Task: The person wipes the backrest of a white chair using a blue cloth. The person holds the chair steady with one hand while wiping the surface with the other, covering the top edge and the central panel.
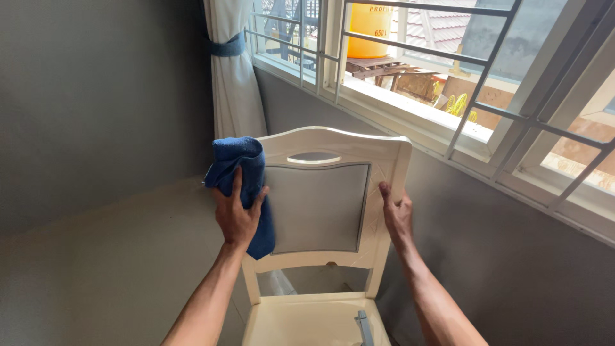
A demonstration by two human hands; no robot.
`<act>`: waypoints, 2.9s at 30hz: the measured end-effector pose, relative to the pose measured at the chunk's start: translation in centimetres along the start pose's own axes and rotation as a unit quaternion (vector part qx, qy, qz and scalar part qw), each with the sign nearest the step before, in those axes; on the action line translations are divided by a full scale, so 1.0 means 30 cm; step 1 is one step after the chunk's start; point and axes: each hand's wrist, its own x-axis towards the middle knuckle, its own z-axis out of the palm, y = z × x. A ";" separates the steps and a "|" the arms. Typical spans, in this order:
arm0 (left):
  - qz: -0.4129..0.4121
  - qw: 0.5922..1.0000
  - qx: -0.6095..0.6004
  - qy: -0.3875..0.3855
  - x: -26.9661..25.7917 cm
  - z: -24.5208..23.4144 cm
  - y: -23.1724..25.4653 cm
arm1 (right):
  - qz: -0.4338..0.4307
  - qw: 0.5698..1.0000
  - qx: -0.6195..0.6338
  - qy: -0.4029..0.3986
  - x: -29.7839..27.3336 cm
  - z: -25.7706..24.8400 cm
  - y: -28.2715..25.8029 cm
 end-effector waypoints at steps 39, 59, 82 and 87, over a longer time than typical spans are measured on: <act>-0.141 0.977 0.154 0.045 -0.194 -0.197 0.421 | 0.013 0.988 0.103 -0.116 -0.261 -0.262 -0.069; 0.295 0.915 0.177 -0.210 -0.337 -0.011 0.508 | 0.009 0.999 0.047 -0.008 -0.293 -0.296 -0.042; -0.014 0.994 0.110 -0.009 -0.526 -0.115 0.070 | -0.016 0.991 0.019 0.133 -0.335 -0.175 -0.047; -0.074 0.994 -0.041 0.074 -0.251 -0.179 0.232 | -0.061 0.988 0.048 0.134 -0.339 -0.176 -0.054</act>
